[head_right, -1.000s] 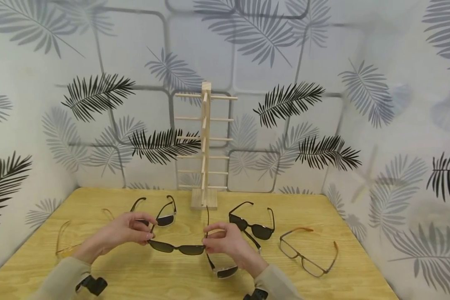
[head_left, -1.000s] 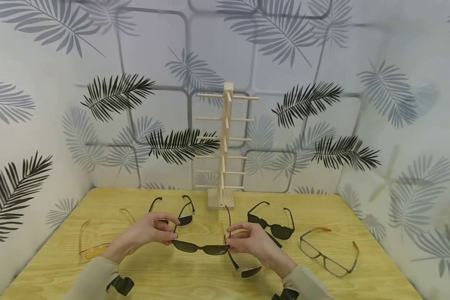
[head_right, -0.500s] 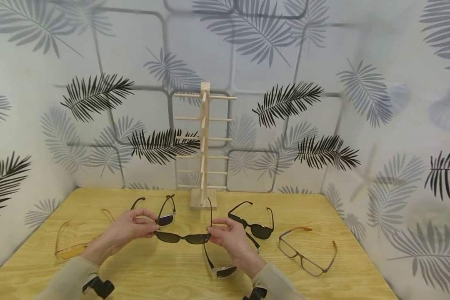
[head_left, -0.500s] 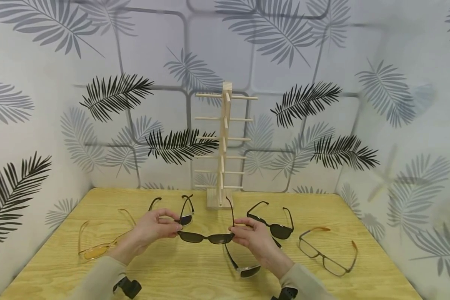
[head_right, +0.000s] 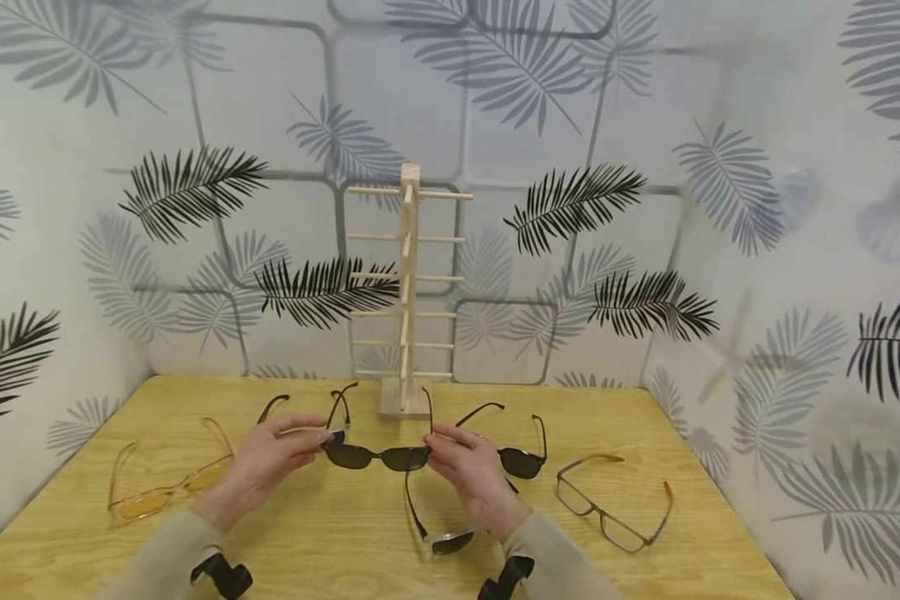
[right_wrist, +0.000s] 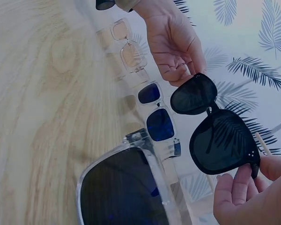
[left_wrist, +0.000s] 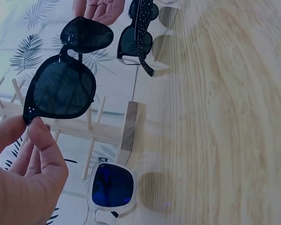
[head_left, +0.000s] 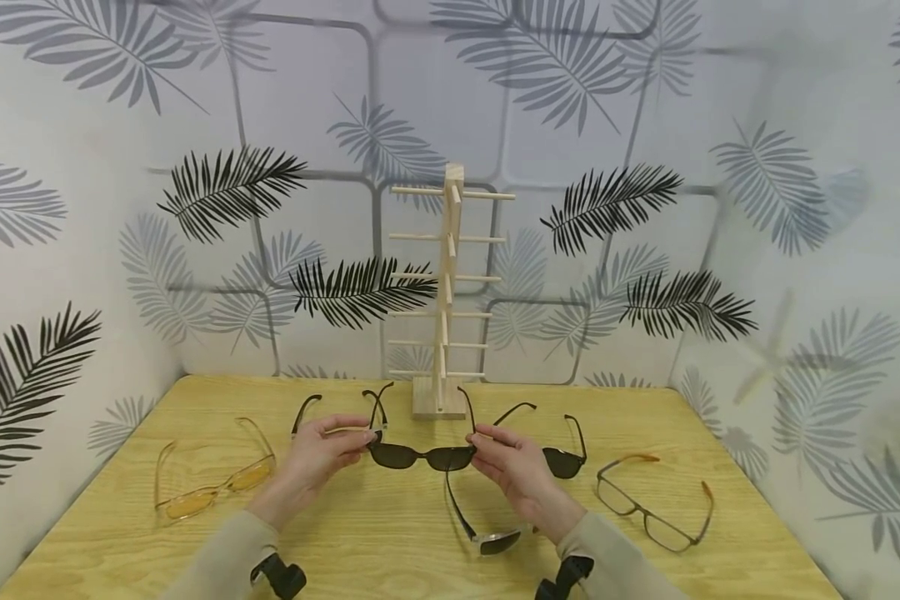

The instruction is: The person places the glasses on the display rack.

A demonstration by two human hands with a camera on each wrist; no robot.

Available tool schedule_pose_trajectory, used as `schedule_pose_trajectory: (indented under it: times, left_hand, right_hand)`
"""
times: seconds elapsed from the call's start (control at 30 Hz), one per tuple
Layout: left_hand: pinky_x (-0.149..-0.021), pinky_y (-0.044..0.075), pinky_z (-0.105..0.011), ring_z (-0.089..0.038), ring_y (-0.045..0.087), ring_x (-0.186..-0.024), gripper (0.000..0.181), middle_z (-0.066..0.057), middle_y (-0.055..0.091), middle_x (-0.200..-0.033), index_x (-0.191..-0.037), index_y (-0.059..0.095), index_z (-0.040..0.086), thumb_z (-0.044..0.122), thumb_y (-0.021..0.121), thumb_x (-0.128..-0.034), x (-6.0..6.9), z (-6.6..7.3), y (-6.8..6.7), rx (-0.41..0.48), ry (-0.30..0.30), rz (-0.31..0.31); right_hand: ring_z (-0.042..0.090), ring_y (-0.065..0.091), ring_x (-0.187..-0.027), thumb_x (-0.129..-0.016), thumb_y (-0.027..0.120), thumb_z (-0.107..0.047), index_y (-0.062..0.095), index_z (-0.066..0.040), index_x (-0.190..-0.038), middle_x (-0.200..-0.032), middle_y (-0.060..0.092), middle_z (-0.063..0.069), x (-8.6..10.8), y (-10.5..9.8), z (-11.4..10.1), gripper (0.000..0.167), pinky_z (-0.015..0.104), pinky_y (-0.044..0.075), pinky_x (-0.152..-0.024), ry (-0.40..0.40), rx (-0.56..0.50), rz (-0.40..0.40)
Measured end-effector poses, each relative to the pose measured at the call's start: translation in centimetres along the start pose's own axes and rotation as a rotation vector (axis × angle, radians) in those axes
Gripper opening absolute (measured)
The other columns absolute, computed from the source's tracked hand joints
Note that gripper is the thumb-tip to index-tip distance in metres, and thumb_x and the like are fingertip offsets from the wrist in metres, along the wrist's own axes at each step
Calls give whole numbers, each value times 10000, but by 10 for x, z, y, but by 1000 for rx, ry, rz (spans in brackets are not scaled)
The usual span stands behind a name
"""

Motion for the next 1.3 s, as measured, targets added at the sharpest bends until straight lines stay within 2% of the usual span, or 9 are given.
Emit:
schedule_pose_trajectory:
  times: [0.2,0.43,0.6,0.73,0.87,0.97,1.07,1.2,1.3]
  left_hand:
    - [-712,574,-222,-116,689,-824,418,-69,743,-1046,-1267,613,-40,87,726,-886,-5,-2,5,34,10,68]
    - [-707,565,-236,-102,679,-803,373,4,735,-984,-1222,654,-15,120,737,-884,-13,-4,13,56,42,142]
    - [-710,567,-251,-100,670,-799,317,16,730,-967,-1193,674,-6,113,715,-902,-20,-5,19,70,45,148]
    - [-687,554,-249,-99,661,-785,265,38,723,-933,-1142,699,24,120,722,-897,-24,-4,21,72,39,152]
    - [-669,542,-231,-101,662,-778,261,28,716,-938,-1142,690,17,117,715,-902,-28,-1,24,96,38,154]
    - [-667,539,-215,-101,650,-771,255,27,700,-934,-1147,692,25,119,707,-910,-34,1,26,124,29,153]
    - [-666,537,-210,-100,623,-770,236,32,678,-925,-1138,703,49,127,703,-915,-38,2,28,137,15,156]
    - [-678,538,-218,-111,609,-792,247,33,665,-932,-1161,692,38,115,685,-926,-43,3,32,124,12,172]
    - [-669,534,-221,-100,611,-773,263,32,672,-924,-1176,682,20,106,682,-927,-47,4,33,122,20,180]
  right_hand:
    - [174,670,-1015,-959,617,-54,536,46,-1351,-1150,688,74,-4,2,-3,412,361,522,-989,-27,-13,55]
    - [147,644,-973,-974,587,-43,530,26,-1368,-1205,649,88,-11,3,-9,405,381,484,-1040,-44,-12,66]
    - [128,642,-875,-973,593,-53,535,33,-1364,-1179,673,79,-17,0,-12,404,308,535,-942,-33,-28,102]
    - [97,656,-824,-965,606,-56,522,46,-1373,-1097,717,36,-22,-1,-14,430,278,549,-895,-18,-18,117]
    - [88,667,-821,-956,624,-63,541,46,-1356,-992,727,-16,-29,-2,-16,422,298,545,-928,-6,-23,131]
    - [93,668,-820,-956,626,-62,562,49,-1332,-986,727,2,-35,-3,-17,397,315,543,-940,2,-41,148]
    - [97,669,-853,-962,618,-65,563,42,-1335,-1129,705,103,-41,-4,-18,391,337,525,-980,13,-46,161]
    - [96,672,-876,-965,618,-74,561,38,-1339,-1189,682,120,-49,-6,-19,395,359,509,-1008,13,-47,182]
    - [93,674,-842,-963,622,-74,569,46,-1327,-1068,719,51,-54,-7,-20,386,383,501,-1020,2,-56,200]
Point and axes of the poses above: each hand's wrist, its own x-axis away from the middle knuckle, its own y-axis out of the palm, z = x × y, the point moved 2 cm from there along -x, towards the middle knuckle
